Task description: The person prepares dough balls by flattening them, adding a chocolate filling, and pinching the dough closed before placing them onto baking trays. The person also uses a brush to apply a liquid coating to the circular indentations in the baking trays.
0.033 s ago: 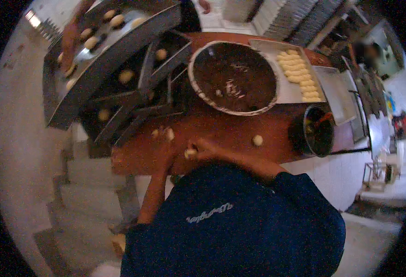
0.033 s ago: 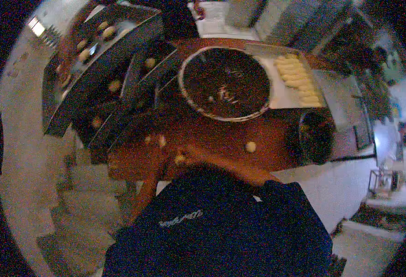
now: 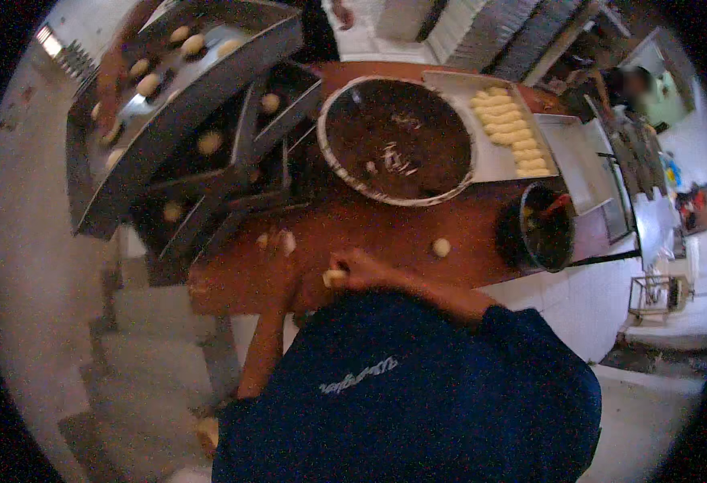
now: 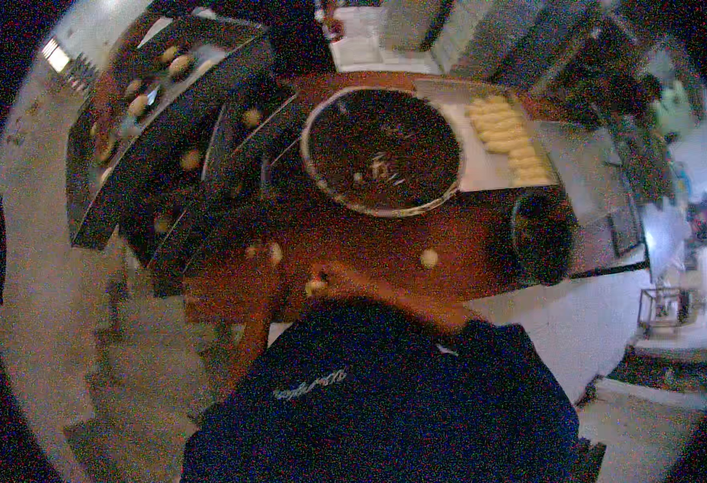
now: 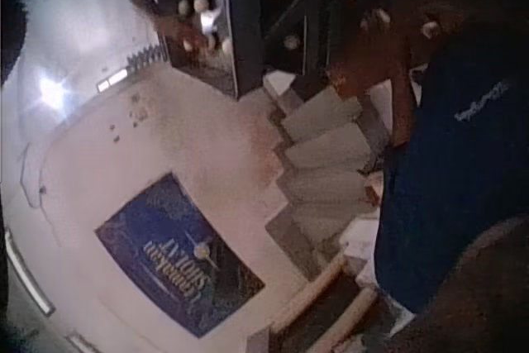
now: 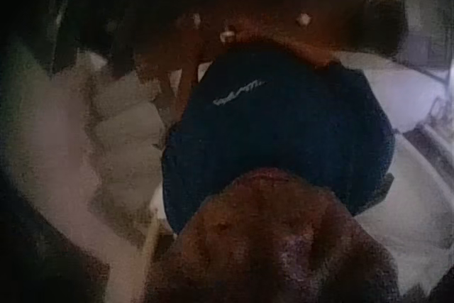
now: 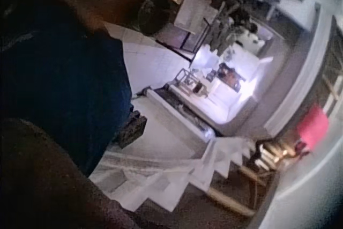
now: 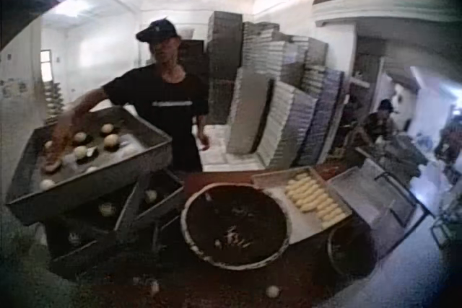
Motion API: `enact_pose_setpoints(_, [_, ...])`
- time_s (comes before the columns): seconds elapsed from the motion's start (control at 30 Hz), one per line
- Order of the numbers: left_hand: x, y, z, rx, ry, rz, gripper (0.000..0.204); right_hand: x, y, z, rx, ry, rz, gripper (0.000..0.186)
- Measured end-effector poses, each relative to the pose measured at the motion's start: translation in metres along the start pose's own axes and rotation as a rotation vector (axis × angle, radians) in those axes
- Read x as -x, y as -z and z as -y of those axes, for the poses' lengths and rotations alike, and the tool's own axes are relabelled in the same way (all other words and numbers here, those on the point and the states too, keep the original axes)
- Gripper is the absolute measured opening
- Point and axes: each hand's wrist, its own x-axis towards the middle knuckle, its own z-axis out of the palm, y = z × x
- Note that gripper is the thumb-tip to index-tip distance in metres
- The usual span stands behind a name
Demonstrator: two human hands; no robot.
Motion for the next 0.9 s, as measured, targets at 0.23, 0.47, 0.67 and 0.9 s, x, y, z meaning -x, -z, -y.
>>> enact_pose_setpoints(0.23, [-0.016, 0.017, -0.071, 1.199, 0.287, -0.027, 0.051, 0.035, 0.044, 0.072, -0.08, 0.001, -0.504, 0.046])
enact_pose_setpoints(0.47, [-0.079, 0.059, -0.093, 0.769, 0.021, 0.277, 0.035, 0.055, 0.212, 0.112, 0.982, -0.494, -0.422, 0.029])
enact_pose_setpoints(0.67, [-0.036, -0.006, -0.044, 0.439, -0.287, 0.278, 0.043, 0.013, 0.273, 0.025, 1.236, -0.468, 0.104, 0.024])
enact_pose_setpoints(0.9, [-0.111, 0.007, -0.149, 0.424, -0.385, 0.576, 0.083, -0.017, 0.289, -0.008, 1.165, -0.316, 0.229, 0.02])
